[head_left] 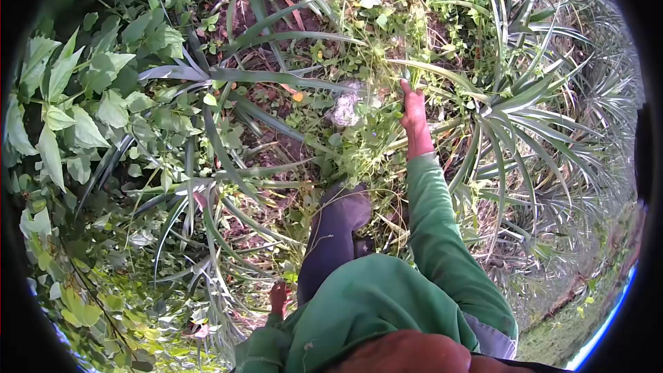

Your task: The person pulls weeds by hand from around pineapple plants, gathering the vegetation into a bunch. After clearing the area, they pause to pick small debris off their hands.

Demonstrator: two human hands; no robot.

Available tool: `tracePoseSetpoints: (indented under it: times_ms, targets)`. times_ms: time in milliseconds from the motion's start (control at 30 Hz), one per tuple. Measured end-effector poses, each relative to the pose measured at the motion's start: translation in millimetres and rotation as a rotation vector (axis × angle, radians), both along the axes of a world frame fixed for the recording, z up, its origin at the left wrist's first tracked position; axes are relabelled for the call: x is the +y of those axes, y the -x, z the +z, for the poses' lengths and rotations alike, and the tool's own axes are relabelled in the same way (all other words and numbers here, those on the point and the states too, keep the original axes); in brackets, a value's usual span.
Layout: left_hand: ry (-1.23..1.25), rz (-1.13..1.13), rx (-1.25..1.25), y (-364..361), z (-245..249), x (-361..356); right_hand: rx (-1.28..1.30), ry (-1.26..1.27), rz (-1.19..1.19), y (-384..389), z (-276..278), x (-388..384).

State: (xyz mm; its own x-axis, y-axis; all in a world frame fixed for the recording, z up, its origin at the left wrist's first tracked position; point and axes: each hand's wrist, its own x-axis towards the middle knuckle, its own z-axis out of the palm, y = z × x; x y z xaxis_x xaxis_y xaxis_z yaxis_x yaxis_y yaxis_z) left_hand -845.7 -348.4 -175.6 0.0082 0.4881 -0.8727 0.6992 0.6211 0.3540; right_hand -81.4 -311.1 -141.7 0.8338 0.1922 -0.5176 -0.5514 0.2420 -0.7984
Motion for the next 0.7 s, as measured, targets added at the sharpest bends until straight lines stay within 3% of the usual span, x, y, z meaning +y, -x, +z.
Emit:
tracePoseSetpoints:
  times_ms: [100,133,167,233,267,333,367,433,467,500,533,600,633,700]
  targets:
    - [0.070,0.103,0.036,5,-13,-8,-0.021,0.032,0.110,13,14,5]
    - [0.103,0.142,0.059,4,-14,-9,0.022,0.151,0.044,40,51,19]
    - [0.099,0.144,0.056,4,-14,-9,0.025,0.123,0.046,49,50,25]
    - [-0.201,-0.187,-0.090,4,-4,-10,0.034,0.096,0.039,63,39,27]
    - [-0.204,-0.183,-0.088,16,-18,-8,0.036,0.092,0.044,74,44,27]
    - [0.164,0.341,-0.325,43,-57,0,0.023,0.029,0.076,111,70,22]
    - [0.167,0.342,-0.324,31,-49,4,0.031,0.153,0.133,147,90,19]
    - [-0.047,0.103,-0.210,-14,-18,17,0.035,0.123,0.328,211,59,-4]
    - [0.311,0.499,-0.511,26,-69,34,0.051,0.106,0.369,237,51,-11]
    - [0.161,0.395,-0.430,12,-69,40,0.051,0.101,0.366,246,38,-16]
    - [0.013,0.292,-0.348,-14,-62,54,0.059,0.122,0.383,254,22,-21]
    - [0.076,0.376,-0.535,-47,-40,86,0.065,0.135,0.367,263,6,-23]
    - [-0.189,0.187,-0.362,-109,17,84,0.063,0.141,0.363,265,12,-21]
    - [-0.228,0.088,-0.446,-173,68,100,-0.030,0.384,0.530,271,32,-9]
